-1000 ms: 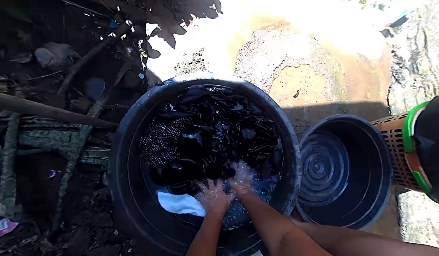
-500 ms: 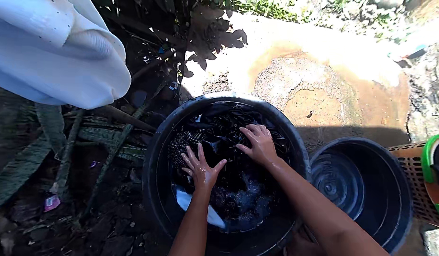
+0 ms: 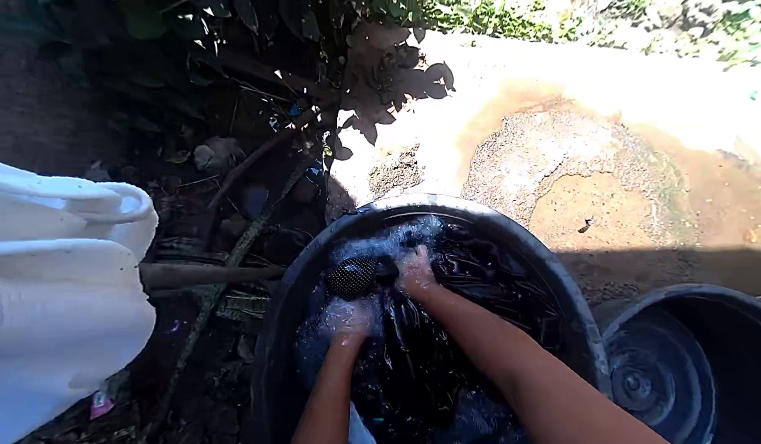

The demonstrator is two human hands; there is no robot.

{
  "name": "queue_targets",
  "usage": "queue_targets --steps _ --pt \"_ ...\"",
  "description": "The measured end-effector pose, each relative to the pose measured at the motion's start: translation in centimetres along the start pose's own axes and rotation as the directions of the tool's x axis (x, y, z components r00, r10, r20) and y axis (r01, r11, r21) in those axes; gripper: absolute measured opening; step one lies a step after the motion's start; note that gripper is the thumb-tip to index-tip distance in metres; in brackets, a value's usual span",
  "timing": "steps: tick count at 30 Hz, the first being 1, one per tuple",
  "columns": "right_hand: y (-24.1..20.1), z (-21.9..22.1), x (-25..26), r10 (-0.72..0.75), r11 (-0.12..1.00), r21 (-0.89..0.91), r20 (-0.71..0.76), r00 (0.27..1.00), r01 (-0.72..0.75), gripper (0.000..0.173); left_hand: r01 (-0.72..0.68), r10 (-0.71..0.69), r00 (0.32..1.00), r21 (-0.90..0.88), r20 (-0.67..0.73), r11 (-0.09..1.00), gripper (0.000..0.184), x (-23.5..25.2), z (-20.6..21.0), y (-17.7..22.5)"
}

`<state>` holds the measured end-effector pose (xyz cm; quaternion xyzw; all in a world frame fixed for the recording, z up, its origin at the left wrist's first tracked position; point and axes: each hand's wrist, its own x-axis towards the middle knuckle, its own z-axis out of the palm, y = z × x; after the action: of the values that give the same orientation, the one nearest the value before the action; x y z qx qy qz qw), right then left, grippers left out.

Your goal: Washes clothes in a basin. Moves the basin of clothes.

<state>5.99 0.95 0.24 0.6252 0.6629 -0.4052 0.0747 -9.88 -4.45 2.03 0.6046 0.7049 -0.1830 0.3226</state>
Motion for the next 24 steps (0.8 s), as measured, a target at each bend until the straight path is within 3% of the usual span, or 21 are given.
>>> queue_targets --steps 1,2,3,4,5,6,7,9,10,12,14,16,19,21,23,24 --pt "0.0 0.0 0.4 0.028 0.995 0.098 -0.001 1.000 -0.028 0.052 -0.040 0.003 0.980 -0.184 -0.200 0.982 0.052 -1.2 1.4 -0.3" --pt "0.0 0.2 0.6 0.048 0.983 0.179 -0.013 0.999 -0.045 0.050 -0.209 0.044 0.880 -0.303 -0.472 0.930 0.058 -2.3 4.1 -0.7" --pt "-0.1 0.3 0.7 0.064 0.975 0.210 0.021 0.998 -0.067 0.048 -0.376 0.086 0.728 -0.291 -0.680 0.880 0.068 -3.0 6.5 -0.7" --pt "-0.3 0.2 0.9 0.077 0.973 0.214 0.063 0.995 -0.089 0.047 -0.478 0.133 0.561 -0.188 -0.817 0.858 0.074 -2.8 8.1 -0.3" --pt "-0.5 0.2 1.1 0.095 0.975 0.195 0.080 0.992 -0.109 0.046 -0.492 0.171 0.451 -0.084 -0.876 0.866 0.077 -2.2 8.6 0.4" --pt "-0.5 0.3 1.0 0.103 0.974 0.194 0.063 0.993 -0.113 0.045 -0.477 0.194 0.417 -0.032 -0.888 0.879 0.080 -1.4 8.5 1.1" --pt "-0.4 0.6 0.7 0.100 0.972 0.212 0.018 0.995 -0.102 0.044 -0.467 0.213 0.450 -0.025 -0.868 0.884 0.082 -0.4 8.1 1.7" --pt "0.4 0.3 -0.7 0.050 0.978 0.205 -0.049 0.998 -0.039 0.043 -0.423 0.210 0.660 -0.126 -0.721 0.897 0.072 1.3 6.7 2.5" --pt "1.4 -0.4 -1.8 -0.036 0.990 0.133 -0.036 0.999 0.040 0.044 -0.366 0.175 0.756 -0.186 -0.631 0.912 0.064 1.9 6.0 2.9" --pt "3.9 -2.4 -4.9 -0.310 0.947 -0.108 -0.044 0.950 0.304 0.038 -0.180 0.119 0.883 -0.094 -0.454 0.979 0.060 2.5 4.4 3.7" --pt "7.1 -2.6 -8.5 -0.477 0.869 -0.282 -0.263 0.839 0.406 0.038 -0.084 0.068 0.896 -0.018 -0.438 0.996 0.049 3.2 3.8 4.2" --pt "10.4 -1.6 -11.2 -0.453 0.880 -0.375 -0.473 0.756 0.293 0.047 -0.058 0.032 0.900 -0.048 -0.436 0.997 0.042 3.8 2.8 4.8" --pt "12.9 2.7 -11.1 -0.309 0.944 -0.290 -0.616 0.724 0.156 0.066 -0.098 0.020 0.897 -0.155 -0.442 0.983 0.042 4.3 3.0 4.3" --pt "12.9 5.6 -9.3 -0.271 0.962 -0.218 -0.677 0.684 0.165 0.058 -0.006 -0.060 0.966 -0.253 -0.253 0.967 0.051 3.8 3.1 4.0" --pt "12.8 7.7 -7.5 -0.251 0.966 -0.126 -0.658 0.710 0.224 0.049 -0.027 -0.077 0.952 -0.335 -0.295 0.942 0.056 3.0 3.5 3.5" --pt "12.7 8.2 -6.7 -0.236 0.964 -0.061 -0.637 0.734 0.257 0.045 -0.110 -0.042 0.933 -0.393 -0.358 0.913 0.059 2.1 3.7 3.5"
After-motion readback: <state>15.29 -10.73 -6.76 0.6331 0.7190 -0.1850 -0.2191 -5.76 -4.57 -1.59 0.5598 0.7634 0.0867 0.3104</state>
